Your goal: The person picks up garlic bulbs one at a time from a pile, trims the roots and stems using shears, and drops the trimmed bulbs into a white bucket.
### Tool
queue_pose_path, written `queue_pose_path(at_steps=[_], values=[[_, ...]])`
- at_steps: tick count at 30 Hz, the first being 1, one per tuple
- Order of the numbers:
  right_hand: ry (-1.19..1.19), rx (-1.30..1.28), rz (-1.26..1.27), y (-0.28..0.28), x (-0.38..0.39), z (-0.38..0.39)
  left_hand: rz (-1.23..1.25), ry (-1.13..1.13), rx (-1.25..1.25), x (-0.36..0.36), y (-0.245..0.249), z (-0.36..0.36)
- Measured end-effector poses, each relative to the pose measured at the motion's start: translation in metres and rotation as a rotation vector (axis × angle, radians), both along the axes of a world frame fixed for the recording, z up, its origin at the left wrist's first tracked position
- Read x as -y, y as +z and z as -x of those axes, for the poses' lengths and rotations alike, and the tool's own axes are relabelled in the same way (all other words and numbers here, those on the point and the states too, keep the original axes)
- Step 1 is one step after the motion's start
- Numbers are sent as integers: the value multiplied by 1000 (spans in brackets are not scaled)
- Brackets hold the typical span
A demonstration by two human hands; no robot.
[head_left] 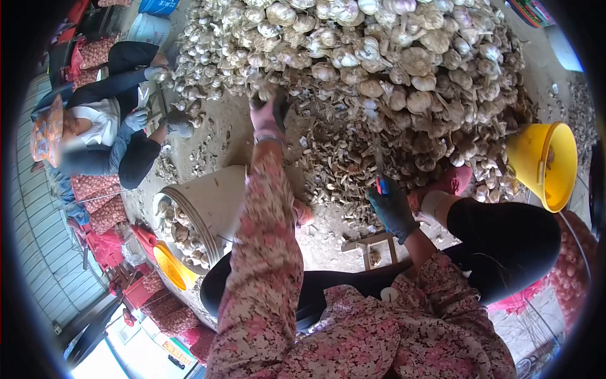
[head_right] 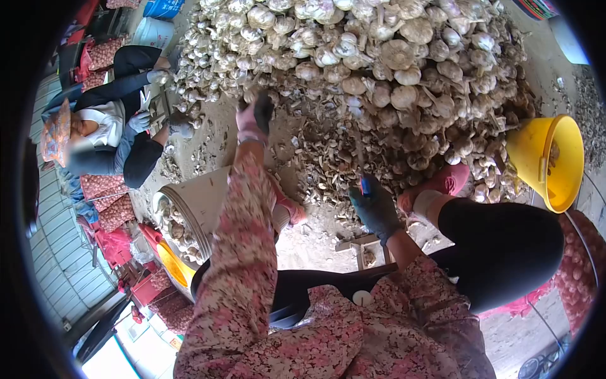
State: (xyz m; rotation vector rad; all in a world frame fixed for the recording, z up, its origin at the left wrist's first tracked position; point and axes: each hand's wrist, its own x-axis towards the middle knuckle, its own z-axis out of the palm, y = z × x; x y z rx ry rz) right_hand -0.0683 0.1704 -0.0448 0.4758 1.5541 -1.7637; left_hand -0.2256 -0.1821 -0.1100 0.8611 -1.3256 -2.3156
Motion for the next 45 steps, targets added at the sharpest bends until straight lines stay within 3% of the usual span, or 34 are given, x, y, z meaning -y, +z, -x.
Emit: queue_pose_path(at_steps=[1, 3, 4, 5, 7, 9, 11, 13, 14, 17, 19, 21, 23, 25, 29, 33, 34, 35, 37, 38, 39, 41, 42, 44, 45], values=[[90, -229, -146, 6, -1, 1, 128, -1, 156, -51, 46, -29], [278, -691, -452, 14, -4, 6, 229, -103, 126, -81, 50, -73], [242, -955, -485, 17, -4, 9, 340, -200, 97, -90, 44, -93], [240, -950, -495, 23, -6, 8, 388, -255, 100, -98, 38, -113], [425, -989, -653, 46, -13, 10, 328, -251, 176, -139, 73, -142], [401, -1069, -642, 45, -18, 0, 180, -251, 55, -162, 81, -167], [556, -979, -697, 52, -21, -11, 236, -307, 34, -170, 94, -187], [585, -1007, -704, 60, -29, -19, 470, -409, 175, -176, 117, -198], [624, -1026, -704, 65, -33, -24, 730, -535, 212, -168, 116, -203], [766, -978, -714, 83, -43, -29, 687, -712, 221, -164, 138, -221], [783, -992, -685, 80, -46, -36, 593, -699, 210, -169, 147, -230], [799, -1004, -657, 77, -46, -42, 815, -748, 307, -174, 154, -238], [857, -983, -695, 74, -45, -49, 849, -697, 265, -176, 145, -243], [868, -941, -682, 67, -45, -57, 1026, -718, 501, -180, 143, -246], [871, -908, -669, 51, -42, -68, 978, -749, 524, -166, 102, -255], [940, -856, -658, 37, -34, -63, 726, -819, 539, -159, 113, -250], [949, -834, -680, 31, -33, -58, 465, -877, 613, -157, 125, -248], [955, -812, -702, 26, -32, -54, 462, -880, 620, -157, 120, -252], [905, -775, -744, 22, -29, -48, 719, -885, 274, -159, 119, -251], [811, -666, -779, 21, -28, -47, 352, -748, 184, -162, 122, -256], [714, -561, -809, 22, -28, -43, 365, -748, 178, -159, 122, -255], [616, -597, -713, 9, -34, -54, 53, -544, 30, -146, 111, -259], [559, -506, -522, 11, -35, -59, 192, -490, -79, -130, 75, -265], [479, -418, -239, 26, -32, -70, -361, -388, -133, -124, 81, -254], [470, -424, -231, 36, -30, -73, -598, -268, -127, -146, 121, -244]])
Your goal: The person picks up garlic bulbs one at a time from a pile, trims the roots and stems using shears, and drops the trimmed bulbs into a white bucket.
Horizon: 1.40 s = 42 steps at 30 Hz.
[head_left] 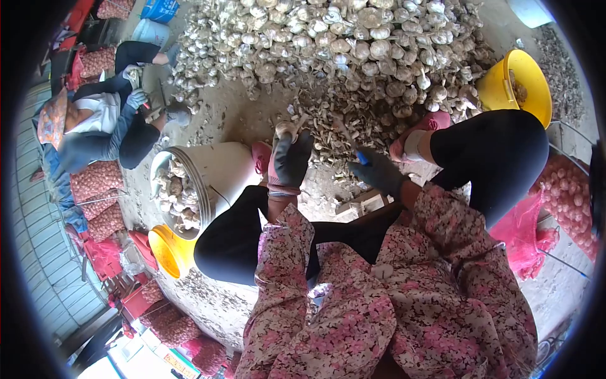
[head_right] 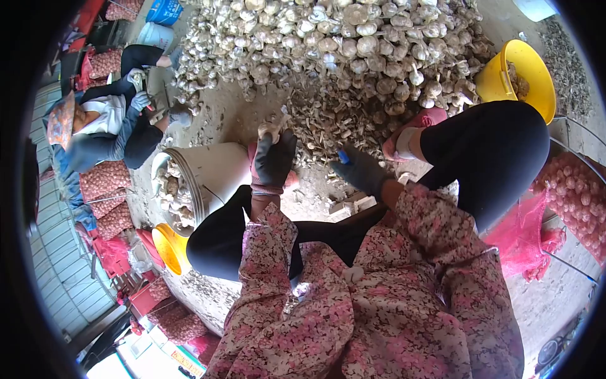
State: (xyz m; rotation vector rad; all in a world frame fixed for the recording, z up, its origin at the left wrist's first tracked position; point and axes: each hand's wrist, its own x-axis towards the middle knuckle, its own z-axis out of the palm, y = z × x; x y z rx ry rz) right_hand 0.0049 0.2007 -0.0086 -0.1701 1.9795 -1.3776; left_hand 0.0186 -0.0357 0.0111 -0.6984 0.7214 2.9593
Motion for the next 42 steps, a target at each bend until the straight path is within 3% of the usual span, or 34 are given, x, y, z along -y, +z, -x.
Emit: queue_pose_path(at_steps=[4, 6, 7, 10, 11, 12, 14, 15, 18, 19, 21, 23, 24, 25, 26, 31, 32, 33, 34, 35, 36, 37, 38, 39, 40, 42], values=[[-16, -87, 142, 13, 2, -6, -3, -62, -3, -29, 17, 2], [30, -117, 133, 14, 1, 0, 76, -197, 65, -35, 10, 0], [44, -120, 149, 5, 0, 2, 262, -216, 156, -35, 5, -3], [-72, -53, 166, -1, 1, 0, 112, -247, 60, -33, 4, 1], [-175, 330, 254, 0, 0, 2, 9, -208, -9, -29, 6, 4], [-178, 318, 258, -1, 0, 8, -131, -170, -123, -26, 5, 12], [-330, 581, 359, -9, 3, 16, -36, -73, -128, -16, 3, 17], [-334, 591, 335, -13, 7, 19, 14, 22, -13, -27, 24, 34], [-461, 612, 381, -12, 16, 25, -106, 106, 32, 17, -23, 82], [-444, 647, 366, -11, 15, 29, 81, 168, 231, 26, -37, 106], [-507, 707, 426, -32, 22, 28, 1357, -224, 88, 57, -80, 150], [-616, 791, 514, -42, 25, 29, 1162, -115, 10, 35, -59, 197], [-622, 794, 509, -42, 25, 32, 937, 25, 231, 30, -73, 230], [-668, 801, 480, -38, 25, 37, 1514, -157, 283, 58, -112, 259], [-714, 808, 452, -37, 25, 40, 2112, -282, 395, 17, -55, 271], [-682, 741, 425, -43, 17, 49, 2314, -549, 502, 20, -68, 320], [-538, 591, 273, -42, 13, 52, 2317, -555, 499, 23, -71, 317], [-390, 437, 124, -40, 12, 56, 1842, -448, 358, 25, -67, 308], [-388, 434, 131, -39, 12, 57, 1367, -336, 223, 26, -59, 297], [-396, 161, 59, -38, 14, 58, 1376, -332, 220, 22, -53, 282], [-399, -113, -13, -37, 16, 58, 837, -252, 190, 13, -47, 260], [-315, -72, -77, -7, 10, 72, 298, -165, 153, 7, -39, 236], [-308, -73, -70, -3, 11, 74, 22, -173, 295, 5, -28, 214], [-302, -257, -102, -1, 11, 75, -61, -203, 117, 7, -41, 187], [-296, -441, -136, 0, 11, 75, -206, -246, 109, 2, -43, 164], [-246, -535, -152, 1, 6, 73, -415, -303, -77, 0, -79, 125]])
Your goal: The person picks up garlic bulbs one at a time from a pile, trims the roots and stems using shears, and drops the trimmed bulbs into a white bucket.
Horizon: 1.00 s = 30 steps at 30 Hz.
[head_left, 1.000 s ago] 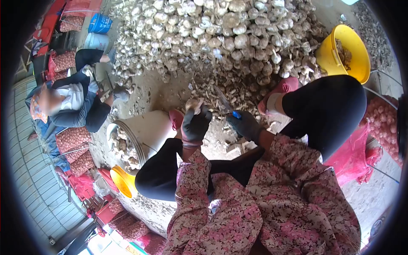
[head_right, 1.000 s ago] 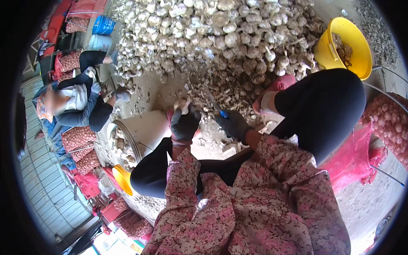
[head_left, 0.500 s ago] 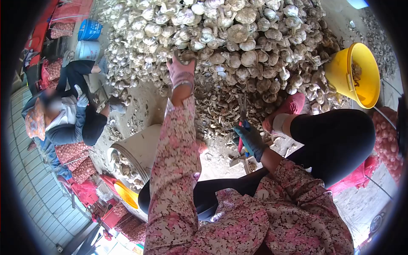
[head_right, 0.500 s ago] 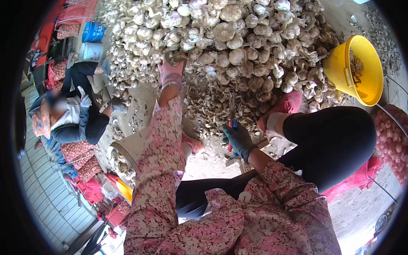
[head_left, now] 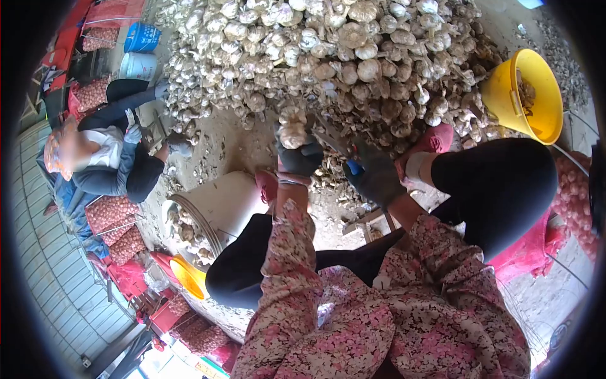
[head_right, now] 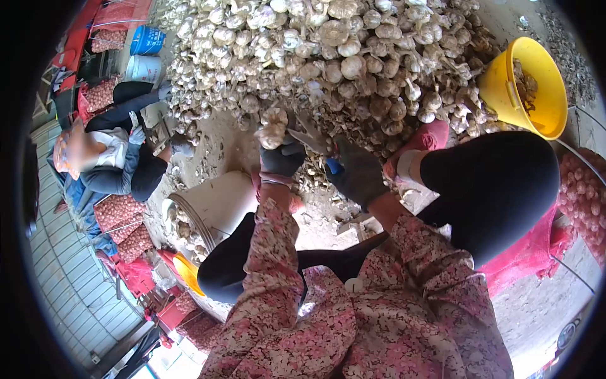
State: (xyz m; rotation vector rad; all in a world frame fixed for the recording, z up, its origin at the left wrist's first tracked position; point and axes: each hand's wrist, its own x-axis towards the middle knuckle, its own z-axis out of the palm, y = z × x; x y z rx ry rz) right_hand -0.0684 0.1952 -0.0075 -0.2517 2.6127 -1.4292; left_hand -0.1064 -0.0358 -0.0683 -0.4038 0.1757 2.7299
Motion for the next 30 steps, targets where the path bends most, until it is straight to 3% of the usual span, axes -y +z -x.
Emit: queue_pose_path(at_steps=[1, 2, 3, 4, 6, 7, 10, 11, 12, 14, 15, 22, 24, 26, 30], values=[[29, -18, -116, 7, -2, -2, -7, 2, 1, -23, 20, -12], [59, -40, -231, 12, -4, -5, 174, 120, 164, -55, 61, -17], [50, -91, -233, 14, -5, -9, 355, 239, 325, -72, 86, -23], [53, -99, -234, 17, -6, -12, 353, 244, 317, -71, 87, -31], [156, -32, -397, 25, -7, -16, -372, 41, 122, -64, 77, -47], [158, -44, -396, 26, -9, -18, 68, 155, 279, -64, 69, -53], [290, -194, -339, 31, -13, -28, 154, 230, 155, -55, 53, -67], [246, -167, -321, 36, -14, -34, -81, 79, -89, -39, 33, -74], [205, -141, -303, 40, -13, -39, -79, 90, -98, -41, 42, -77], [216, -209, -329, 39, -14, -41, 215, 264, 190, -51, 80, -82], [212, -265, -356, 37, -14, -41, 263, 335, 216, -58, 92, -88], [311, -194, -322, 37, -11, -52, 410, 292, 206, -67, 102, -123], [395, -87, -383, 42, -12, -53, 460, 237, 149, -52, 84, -135], [399, -113, -377, 34, -10, -58, 1246, 111, -118, -37, 62, -144], [412, -115, -327, 26, -10, -61, 1451, 217, -113, -49, 82, -147]])
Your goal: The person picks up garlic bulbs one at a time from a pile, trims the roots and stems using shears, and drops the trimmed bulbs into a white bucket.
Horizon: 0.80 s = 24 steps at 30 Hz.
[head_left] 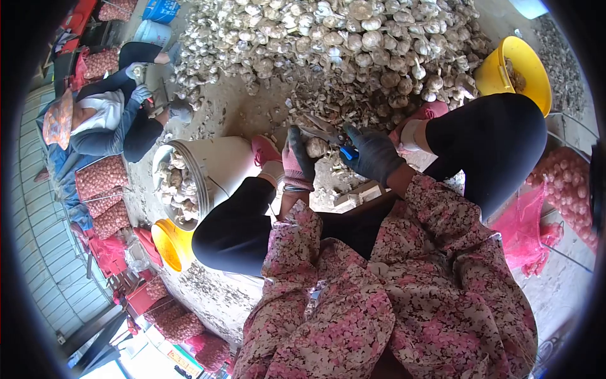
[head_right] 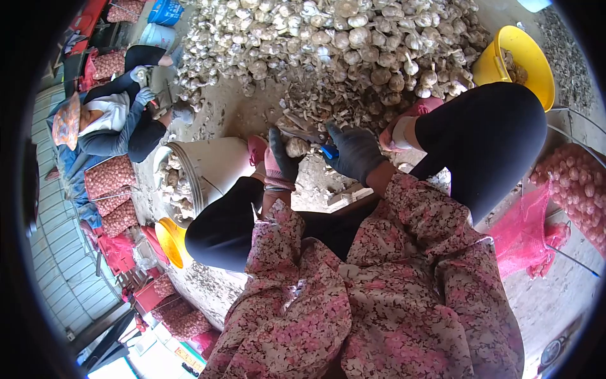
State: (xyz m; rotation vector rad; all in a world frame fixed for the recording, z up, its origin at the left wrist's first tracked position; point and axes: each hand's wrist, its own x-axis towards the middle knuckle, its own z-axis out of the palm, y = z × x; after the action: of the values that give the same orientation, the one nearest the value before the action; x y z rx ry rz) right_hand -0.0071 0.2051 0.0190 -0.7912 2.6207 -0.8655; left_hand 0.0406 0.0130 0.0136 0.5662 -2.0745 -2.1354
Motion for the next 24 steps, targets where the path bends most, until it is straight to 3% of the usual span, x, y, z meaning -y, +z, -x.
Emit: queue_pose_path(at_steps=[1, 2, 4, 6, 8, 10, 12, 14, 16, 18, 20, 21, 22, 24], values=[[-2, 14, -14, -1, 1, 0, 522, -147, -73, 5, -2, -1], [0, 55, -11, -1, 1, 1, 507, -151, -60, 9, -5, 0], [-2, 109, -21, -2, 0, 1, 1178, -184, -186, 19, -22, 4], [13, 191, 4, -4, 1, 1, 1117, -132, -250, 11, -30, 6], [16, 238, 38, 0, 2, 4, -210, 224, 76, -6, -11, 15], [16, 254, 51, 1, 4, 3, -210, 233, 79, -7, -9, 14], [11, 281, 22, -5, 6, 1, -43, 210, 87, -3, -14, 13], [6, 294, 2, -12, 9, 3, -108, 219, 139, -3, -19, 14], [24, 298, -100, -20, 12, 9, -209, 371, 302, 0, -34, 15], [1, 284, -127, -38, 14, 14, -343, 326, 321, 5, -42, 17], [-17, 291, -158, -45, 11, 11, 133, -22, -84, 21, -81, 6], [-68, 285, -61, -44, 9, 6, -221, -49, 49, 28, -80, 9], [-114, 277, 40, -44, 8, 3, -211, -48, 43, 24, -62, 13], [-196, 415, 194, -47, 11, -5, -1218, -188, -122, 19, -19, 13]])
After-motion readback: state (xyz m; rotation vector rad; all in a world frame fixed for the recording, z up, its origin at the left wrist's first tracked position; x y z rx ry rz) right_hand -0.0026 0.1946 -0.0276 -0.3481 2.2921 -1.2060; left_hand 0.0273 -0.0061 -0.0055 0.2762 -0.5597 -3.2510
